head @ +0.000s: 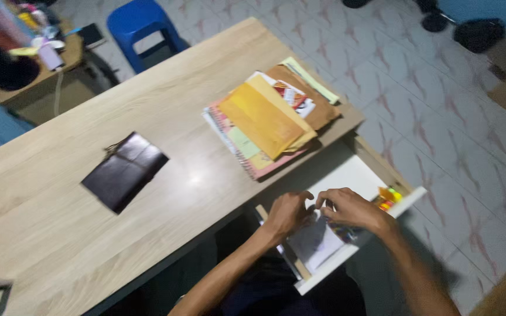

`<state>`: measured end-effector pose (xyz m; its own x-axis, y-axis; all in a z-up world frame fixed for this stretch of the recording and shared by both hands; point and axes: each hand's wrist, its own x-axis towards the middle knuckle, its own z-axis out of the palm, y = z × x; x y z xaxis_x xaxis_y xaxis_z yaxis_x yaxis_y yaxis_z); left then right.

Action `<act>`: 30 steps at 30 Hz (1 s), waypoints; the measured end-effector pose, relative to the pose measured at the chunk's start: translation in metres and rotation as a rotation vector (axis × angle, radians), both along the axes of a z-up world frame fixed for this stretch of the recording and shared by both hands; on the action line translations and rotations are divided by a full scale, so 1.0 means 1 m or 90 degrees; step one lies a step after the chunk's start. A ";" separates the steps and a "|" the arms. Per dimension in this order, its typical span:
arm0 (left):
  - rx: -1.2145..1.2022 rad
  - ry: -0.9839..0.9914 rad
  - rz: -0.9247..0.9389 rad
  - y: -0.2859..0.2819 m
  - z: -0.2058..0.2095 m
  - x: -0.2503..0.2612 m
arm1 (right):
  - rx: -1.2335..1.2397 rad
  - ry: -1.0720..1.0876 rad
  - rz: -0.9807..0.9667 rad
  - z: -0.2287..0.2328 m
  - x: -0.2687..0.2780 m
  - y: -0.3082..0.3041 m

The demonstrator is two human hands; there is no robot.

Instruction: The person organizes a cluttered desk by placing various items into a drawer. They handle a laptop, a tablet, a power bank, glasses, a wallet, and several stationery items, moving them from the desk surface into the open drawer. The person also opens a wallet to remove papers before placing it inside.

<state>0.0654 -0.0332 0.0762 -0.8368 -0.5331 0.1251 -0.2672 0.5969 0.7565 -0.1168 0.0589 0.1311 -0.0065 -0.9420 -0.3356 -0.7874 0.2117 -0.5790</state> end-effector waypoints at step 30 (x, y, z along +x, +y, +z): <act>0.021 0.028 0.299 -0.119 0.025 0.151 | -0.200 0.195 -0.274 -0.034 0.003 -0.200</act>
<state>0.2168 -0.1523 0.1012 -0.4985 -0.8568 0.1315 -0.4692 0.3943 0.7902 -0.1142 -0.1412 0.0970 -0.4607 -0.8869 0.0343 -0.8095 0.4040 -0.4261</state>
